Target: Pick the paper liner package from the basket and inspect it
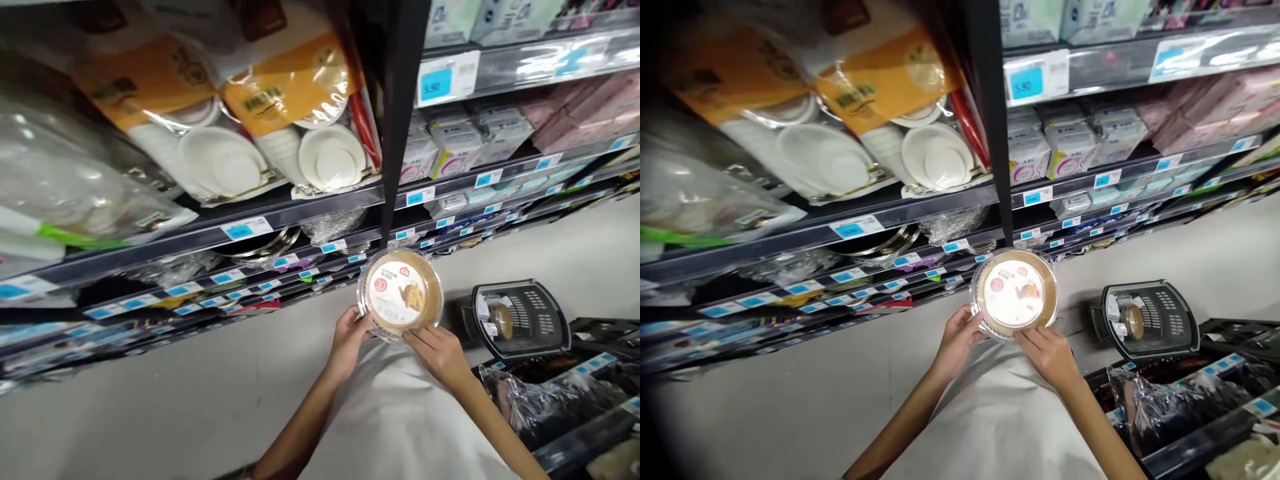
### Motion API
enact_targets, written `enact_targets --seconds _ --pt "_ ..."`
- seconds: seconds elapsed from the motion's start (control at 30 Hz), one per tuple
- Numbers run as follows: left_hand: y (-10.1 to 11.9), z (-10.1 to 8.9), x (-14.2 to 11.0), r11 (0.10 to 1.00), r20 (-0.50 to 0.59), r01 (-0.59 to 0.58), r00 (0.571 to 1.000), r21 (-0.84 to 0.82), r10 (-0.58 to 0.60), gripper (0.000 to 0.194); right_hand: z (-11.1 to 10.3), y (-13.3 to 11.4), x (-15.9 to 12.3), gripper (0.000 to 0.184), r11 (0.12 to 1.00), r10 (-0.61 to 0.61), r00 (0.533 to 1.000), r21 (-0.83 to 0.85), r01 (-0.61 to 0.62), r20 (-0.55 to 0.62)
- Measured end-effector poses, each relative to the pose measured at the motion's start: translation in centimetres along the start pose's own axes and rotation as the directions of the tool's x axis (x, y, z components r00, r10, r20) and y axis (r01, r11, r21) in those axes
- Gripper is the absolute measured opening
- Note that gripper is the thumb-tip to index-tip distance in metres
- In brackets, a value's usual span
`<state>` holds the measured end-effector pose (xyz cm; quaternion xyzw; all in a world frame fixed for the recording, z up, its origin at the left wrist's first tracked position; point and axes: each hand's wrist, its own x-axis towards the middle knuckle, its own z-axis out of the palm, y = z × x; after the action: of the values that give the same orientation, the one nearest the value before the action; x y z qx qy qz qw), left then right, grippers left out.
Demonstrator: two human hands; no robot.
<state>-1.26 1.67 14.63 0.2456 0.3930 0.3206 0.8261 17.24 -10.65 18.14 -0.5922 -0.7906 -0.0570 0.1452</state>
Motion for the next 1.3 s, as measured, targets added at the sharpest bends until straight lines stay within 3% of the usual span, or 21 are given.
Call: enact_targets --seconds 0.2,0.37,0.7,0.87,1.0,1.07,1.1,1.17,1.23,1.3 --pt "-0.3 -2.6 0.2 0.989 -0.089 0.006 0.996 -0.147 -0.019 0.047 1.1 -0.4 1.6 0.026 0.997 -0.075 0.993 0.027 0.073 0.094" --pt "-1.1 -4.4 0.4 0.969 -0.099 0.025 0.994 -0.246 -0.051 0.048 1.3 -0.6 2.6 0.034 0.992 -0.12 0.979 0.043 0.115 0.165" --pt "-1.6 -5.4 0.6 0.952 -0.043 -0.011 0.999 -0.306 -0.002 0.045 1.3 -1.4 2.7 0.045 0.994 -0.108 0.975 0.038 0.102 0.193" --pt "-1.7 -5.5 0.7 0.944 -0.012 -0.003 1.0 -0.329 -0.001 0.044 1.3 -2.1 2.6 0.045 0.997 -0.043 0.989 0.073 0.033 0.139" --pt "-1.9 -6.1 0.9 0.947 -0.007 -0.024 1.0 -0.322 0.023 0.043 1.1 -2.9 2.4 0.035 0.983 0.102 0.994 0.155 -0.094 -0.047" --pt "-2.1 -6.8 1.1 0.952 -0.011 -0.044 0.999 -0.303 0.043 0.042 1.1 -3.2 2.2 0.028 0.942 0.288 0.945 0.226 -0.25 -0.157" --pt "-2.2 -7.1 1.2 0.954 -0.006 -0.055 0.998 -0.296 0.056 0.041 1.2 -3.2 2.1 0.025 0.898 0.403 0.893 0.276 -0.343 -0.2" --pt "-2.3 -7.9 1.4 0.954 0.012 -0.074 0.997 -0.29 0.081 0.039 1.5 -3.0 1.9 0.023 0.764 0.62 0.746 0.404 -0.503 -0.244" --pt "-2.3 -8.6 1.5 0.953 0.034 -0.082 0.995 -0.293 0.096 0.037 1.8 -2.4 1.9 0.027 0.606 0.771 0.599 0.541 -0.583 -0.219" --pt "-2.4 -9.1 1.5 0.952 0.045 -0.088 0.993 -0.294 0.105 0.036 2.0 -1.6 2.1 0.029 0.489 0.847 0.504 0.622 -0.611 -0.171"
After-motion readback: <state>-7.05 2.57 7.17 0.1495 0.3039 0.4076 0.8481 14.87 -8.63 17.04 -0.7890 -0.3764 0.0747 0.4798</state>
